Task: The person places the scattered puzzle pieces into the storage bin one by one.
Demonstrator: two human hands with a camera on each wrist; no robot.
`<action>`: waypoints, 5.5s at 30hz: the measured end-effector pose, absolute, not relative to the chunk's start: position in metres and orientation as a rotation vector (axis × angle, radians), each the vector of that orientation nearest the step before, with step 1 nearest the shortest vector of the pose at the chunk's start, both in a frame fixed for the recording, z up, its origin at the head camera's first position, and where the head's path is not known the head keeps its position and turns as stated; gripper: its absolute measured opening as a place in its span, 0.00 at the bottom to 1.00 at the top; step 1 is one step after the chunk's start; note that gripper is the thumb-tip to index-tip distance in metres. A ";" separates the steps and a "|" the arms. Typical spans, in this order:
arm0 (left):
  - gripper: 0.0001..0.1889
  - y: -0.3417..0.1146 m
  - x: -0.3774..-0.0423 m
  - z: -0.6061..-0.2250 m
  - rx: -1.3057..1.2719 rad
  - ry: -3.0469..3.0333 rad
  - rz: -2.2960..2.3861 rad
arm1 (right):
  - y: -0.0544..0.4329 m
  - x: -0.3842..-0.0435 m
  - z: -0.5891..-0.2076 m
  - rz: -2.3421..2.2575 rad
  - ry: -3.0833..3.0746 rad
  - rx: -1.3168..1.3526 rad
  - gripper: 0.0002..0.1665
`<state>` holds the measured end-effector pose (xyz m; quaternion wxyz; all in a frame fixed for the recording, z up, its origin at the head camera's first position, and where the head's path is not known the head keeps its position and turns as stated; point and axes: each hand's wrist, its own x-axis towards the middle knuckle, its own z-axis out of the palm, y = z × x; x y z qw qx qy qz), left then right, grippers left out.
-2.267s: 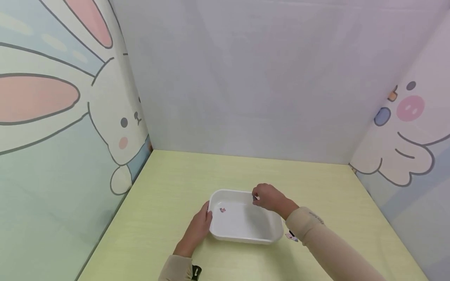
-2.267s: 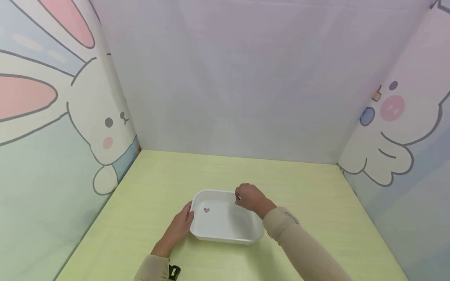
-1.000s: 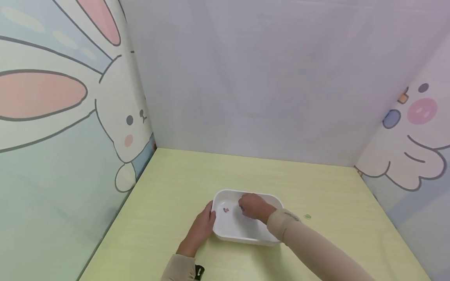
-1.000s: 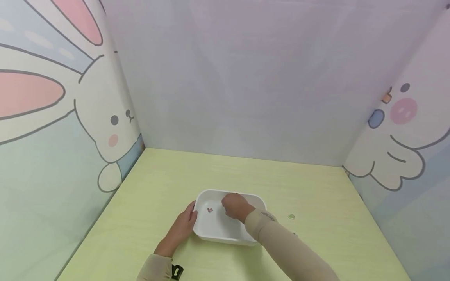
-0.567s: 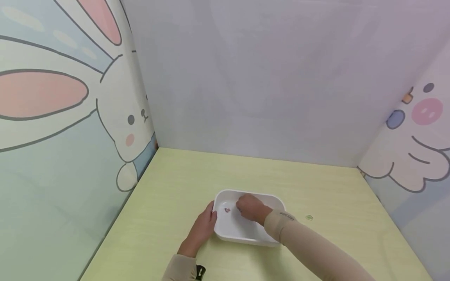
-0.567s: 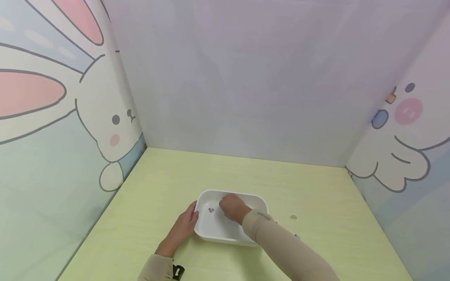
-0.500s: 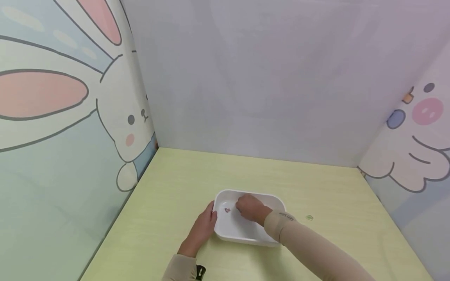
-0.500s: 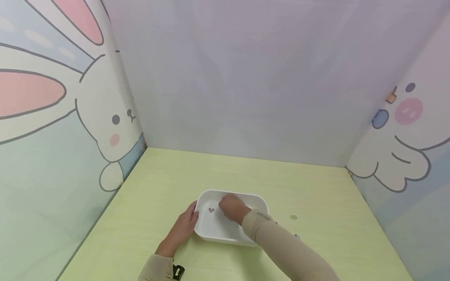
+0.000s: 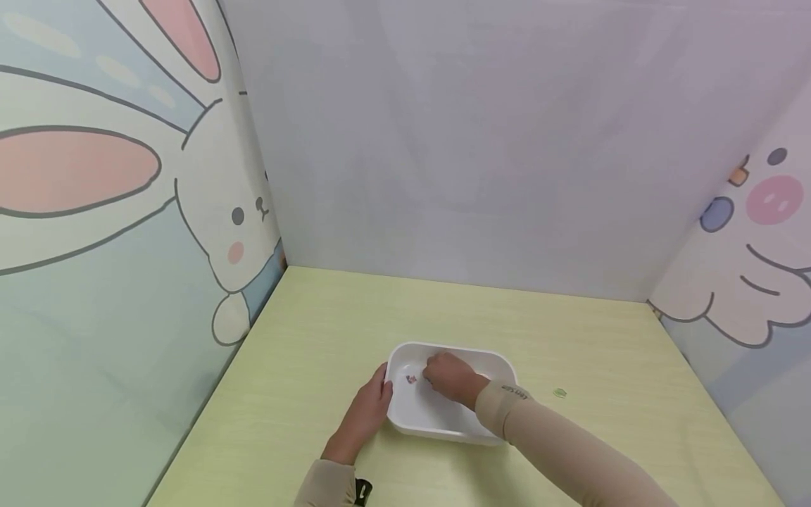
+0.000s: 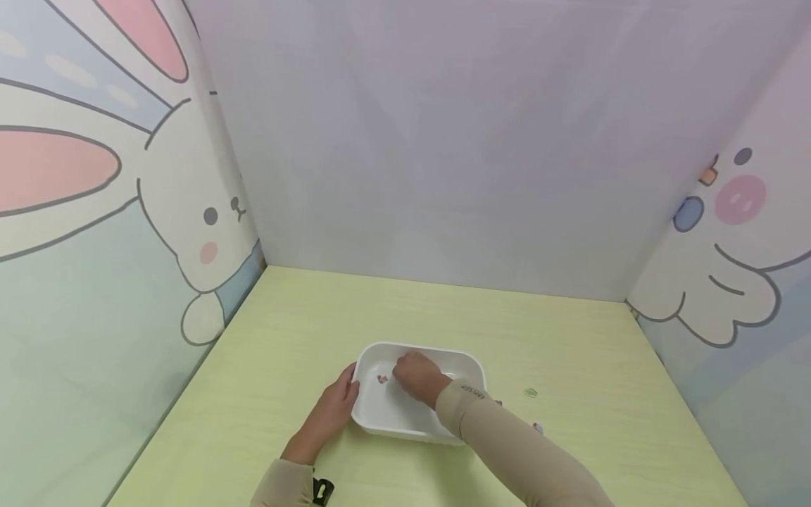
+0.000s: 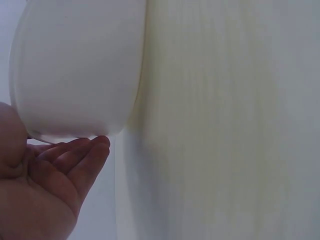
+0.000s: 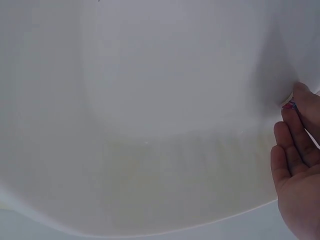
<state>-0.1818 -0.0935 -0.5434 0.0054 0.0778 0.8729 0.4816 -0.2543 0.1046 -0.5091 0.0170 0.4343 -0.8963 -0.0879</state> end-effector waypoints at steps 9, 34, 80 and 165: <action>0.23 -0.093 -0.182 -0.543 0.244 2.739 1.498 | 0.106 -0.255 -0.514 -0.360 -2.747 1.365 0.06; 0.23 -0.093 -0.182 -0.540 0.234 2.761 1.488 | 0.106 -0.257 -0.500 -0.159 -2.960 1.238 0.03; 0.25 -0.094 -0.184 -0.542 0.188 2.740 1.434 | 0.228 -0.249 -0.442 0.362 -3.167 0.705 0.18; 0.24 -0.093 -0.183 -0.536 0.204 2.763 1.455 | 0.342 -0.230 -0.516 0.524 -3.259 0.346 0.04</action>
